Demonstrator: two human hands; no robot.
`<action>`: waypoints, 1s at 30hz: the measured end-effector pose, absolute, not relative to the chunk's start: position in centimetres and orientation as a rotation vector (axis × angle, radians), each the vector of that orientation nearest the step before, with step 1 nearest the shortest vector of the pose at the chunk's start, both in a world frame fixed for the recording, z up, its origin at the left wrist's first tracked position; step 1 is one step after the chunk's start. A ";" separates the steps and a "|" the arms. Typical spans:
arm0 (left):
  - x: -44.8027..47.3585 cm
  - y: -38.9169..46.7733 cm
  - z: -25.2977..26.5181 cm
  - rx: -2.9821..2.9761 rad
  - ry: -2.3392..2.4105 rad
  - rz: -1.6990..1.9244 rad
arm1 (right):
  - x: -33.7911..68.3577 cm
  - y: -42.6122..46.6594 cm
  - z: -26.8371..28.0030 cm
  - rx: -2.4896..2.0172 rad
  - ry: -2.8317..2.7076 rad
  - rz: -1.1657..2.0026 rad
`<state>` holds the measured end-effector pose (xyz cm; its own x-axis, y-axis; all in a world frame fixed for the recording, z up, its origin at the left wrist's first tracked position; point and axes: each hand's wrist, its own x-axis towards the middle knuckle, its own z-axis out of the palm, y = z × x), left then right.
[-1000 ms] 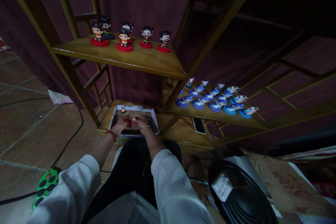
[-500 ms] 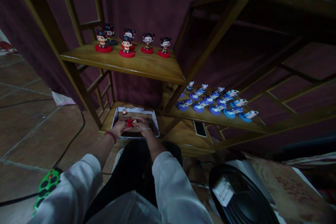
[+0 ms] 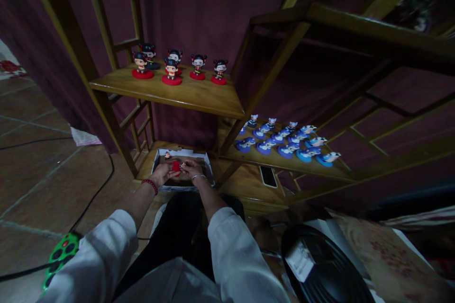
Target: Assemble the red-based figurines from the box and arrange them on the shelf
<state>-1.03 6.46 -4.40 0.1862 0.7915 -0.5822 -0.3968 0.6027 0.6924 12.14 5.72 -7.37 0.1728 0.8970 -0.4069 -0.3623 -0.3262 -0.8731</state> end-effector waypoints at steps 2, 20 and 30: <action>-0.9 6.3 -4.1 0.441 1.081 0.876 | 12.2 5.5 -7.0 -1.327 -0.586 1.421; -1.3 4.5 -2.9 0.428 0.817 0.922 | 12.8 3.8 -2.9 -1.212 -0.794 1.413; -1.2 3.7 -1.7 0.446 0.802 0.958 | 13.0 3.2 -1.6 -1.253 -0.928 1.336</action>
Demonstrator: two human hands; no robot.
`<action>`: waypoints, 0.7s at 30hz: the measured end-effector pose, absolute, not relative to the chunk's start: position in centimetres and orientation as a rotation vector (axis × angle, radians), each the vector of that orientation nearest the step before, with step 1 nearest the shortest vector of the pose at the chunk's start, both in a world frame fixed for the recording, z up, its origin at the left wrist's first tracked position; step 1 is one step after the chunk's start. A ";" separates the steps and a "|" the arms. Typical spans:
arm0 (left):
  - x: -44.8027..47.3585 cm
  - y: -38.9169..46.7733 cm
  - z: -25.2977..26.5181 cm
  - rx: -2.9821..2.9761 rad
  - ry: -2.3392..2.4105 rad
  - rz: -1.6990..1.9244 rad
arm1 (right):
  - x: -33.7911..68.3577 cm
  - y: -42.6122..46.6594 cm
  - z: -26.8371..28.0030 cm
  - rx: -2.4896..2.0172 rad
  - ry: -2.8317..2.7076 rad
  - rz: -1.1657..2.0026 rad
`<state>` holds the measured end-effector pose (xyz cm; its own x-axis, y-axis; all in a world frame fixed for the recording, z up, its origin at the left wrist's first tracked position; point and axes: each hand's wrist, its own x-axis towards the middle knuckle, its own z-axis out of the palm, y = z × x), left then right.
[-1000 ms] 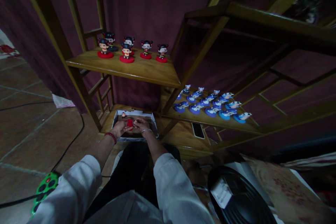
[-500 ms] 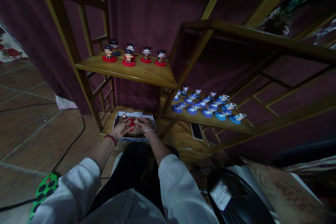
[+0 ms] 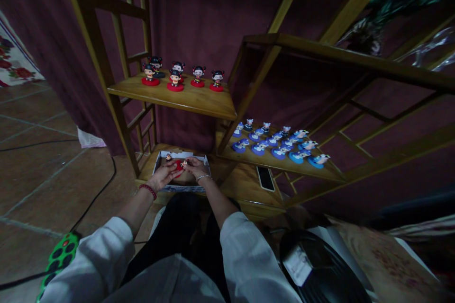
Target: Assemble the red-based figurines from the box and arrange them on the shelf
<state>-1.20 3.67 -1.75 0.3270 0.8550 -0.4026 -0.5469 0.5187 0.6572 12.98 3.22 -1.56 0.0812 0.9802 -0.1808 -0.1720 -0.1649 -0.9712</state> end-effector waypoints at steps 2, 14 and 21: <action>-1.2 3.7 -1.8 0.451 0.807 0.966 | 13.0 3.2 -1.4 -1.273 -0.945 1.321; -1.5 3.5 -2.3 0.433 0.751 1.027 | 13.1 3.5 -1.1 -1.314 -1.038 1.300; -1.2 3.4 -1.5 0.450 0.768 1.040 | 13.1 3.6 -0.9 -1.324 -1.140 1.232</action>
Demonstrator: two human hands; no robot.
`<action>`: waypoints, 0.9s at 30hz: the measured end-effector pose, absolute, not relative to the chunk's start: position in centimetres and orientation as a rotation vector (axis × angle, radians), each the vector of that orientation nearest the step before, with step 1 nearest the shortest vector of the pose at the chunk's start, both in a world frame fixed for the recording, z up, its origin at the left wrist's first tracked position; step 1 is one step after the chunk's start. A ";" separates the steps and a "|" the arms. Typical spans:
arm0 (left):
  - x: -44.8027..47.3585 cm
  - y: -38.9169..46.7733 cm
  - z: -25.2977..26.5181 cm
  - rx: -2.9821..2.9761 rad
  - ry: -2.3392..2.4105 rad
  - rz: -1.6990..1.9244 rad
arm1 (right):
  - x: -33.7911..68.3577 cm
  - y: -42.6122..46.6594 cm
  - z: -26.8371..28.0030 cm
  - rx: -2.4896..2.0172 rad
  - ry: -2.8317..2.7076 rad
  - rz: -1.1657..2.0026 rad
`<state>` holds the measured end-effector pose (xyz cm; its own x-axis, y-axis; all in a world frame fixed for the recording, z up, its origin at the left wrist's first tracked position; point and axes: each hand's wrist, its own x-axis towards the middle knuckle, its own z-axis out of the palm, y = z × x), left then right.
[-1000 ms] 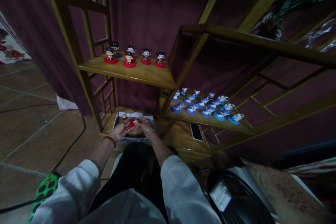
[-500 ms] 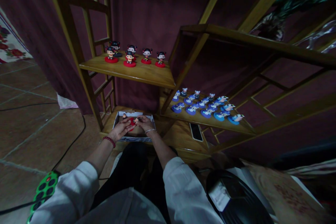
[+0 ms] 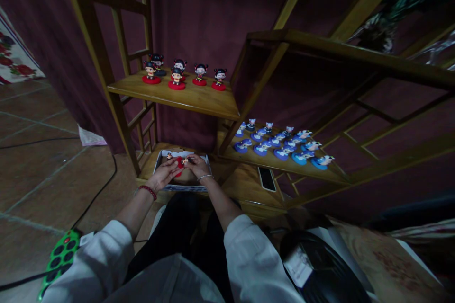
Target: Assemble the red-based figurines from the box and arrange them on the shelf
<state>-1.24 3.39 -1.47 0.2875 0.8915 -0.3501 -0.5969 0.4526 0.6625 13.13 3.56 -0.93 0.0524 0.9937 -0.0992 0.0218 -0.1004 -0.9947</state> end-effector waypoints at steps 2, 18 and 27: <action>-1.2 3.4 -1.3 0.456 0.776 1.050 | 13.2 3.6 -0.9 -1.324 -1.212 1.182; -1.1 2.8 -0.5 0.500 0.778 1.027 | 13.9 3.5 0.6 -1.293 -1.750 0.827; -1.0 2.9 -0.2 0.480 0.749 1.027 | 14.2 3.8 1.2 -1.296 -1.820 0.836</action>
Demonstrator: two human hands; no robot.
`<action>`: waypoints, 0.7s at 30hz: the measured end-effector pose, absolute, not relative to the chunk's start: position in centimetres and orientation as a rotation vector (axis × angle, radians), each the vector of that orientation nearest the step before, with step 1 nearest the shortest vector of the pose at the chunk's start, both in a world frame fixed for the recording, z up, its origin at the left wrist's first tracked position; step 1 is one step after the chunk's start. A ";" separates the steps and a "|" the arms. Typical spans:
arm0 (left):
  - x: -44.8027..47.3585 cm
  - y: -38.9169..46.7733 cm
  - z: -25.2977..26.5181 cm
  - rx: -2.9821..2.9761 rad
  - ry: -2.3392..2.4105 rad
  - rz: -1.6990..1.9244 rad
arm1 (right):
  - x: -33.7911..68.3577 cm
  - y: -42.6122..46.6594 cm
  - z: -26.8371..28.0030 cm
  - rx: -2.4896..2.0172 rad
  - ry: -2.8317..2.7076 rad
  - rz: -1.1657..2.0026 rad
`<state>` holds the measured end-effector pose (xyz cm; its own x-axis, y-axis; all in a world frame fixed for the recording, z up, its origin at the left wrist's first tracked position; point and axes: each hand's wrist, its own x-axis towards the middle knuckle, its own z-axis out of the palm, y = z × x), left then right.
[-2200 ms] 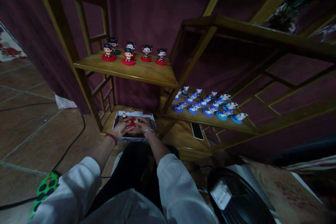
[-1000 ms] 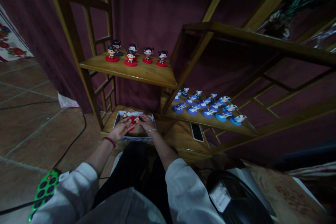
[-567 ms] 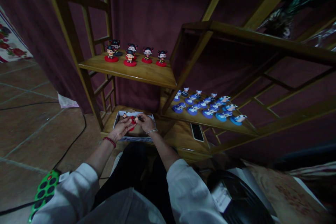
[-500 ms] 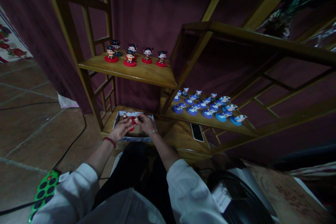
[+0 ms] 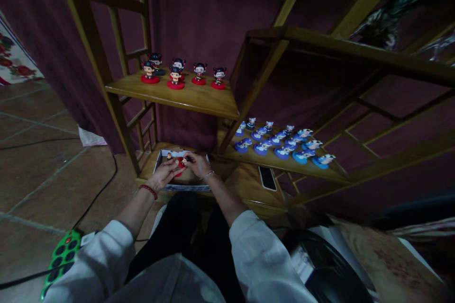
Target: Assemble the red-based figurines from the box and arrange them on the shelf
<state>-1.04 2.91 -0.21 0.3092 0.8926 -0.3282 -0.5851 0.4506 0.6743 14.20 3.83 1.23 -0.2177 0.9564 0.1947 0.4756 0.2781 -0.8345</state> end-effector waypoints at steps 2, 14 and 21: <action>-1.1 2.9 -0.2 0.484 0.748 1.017 | 14.2 3.9 1.2 -1.310 -1.833 0.826; -1.2 3.3 -0.9 0.493 0.775 0.975 | 14.3 3.8 1.6 -1.257 -1.968 0.692; -1.2 3.3 -1.0 0.490 0.764 0.959 | 14.1 3.7 2.2 -1.252 -2.015 0.660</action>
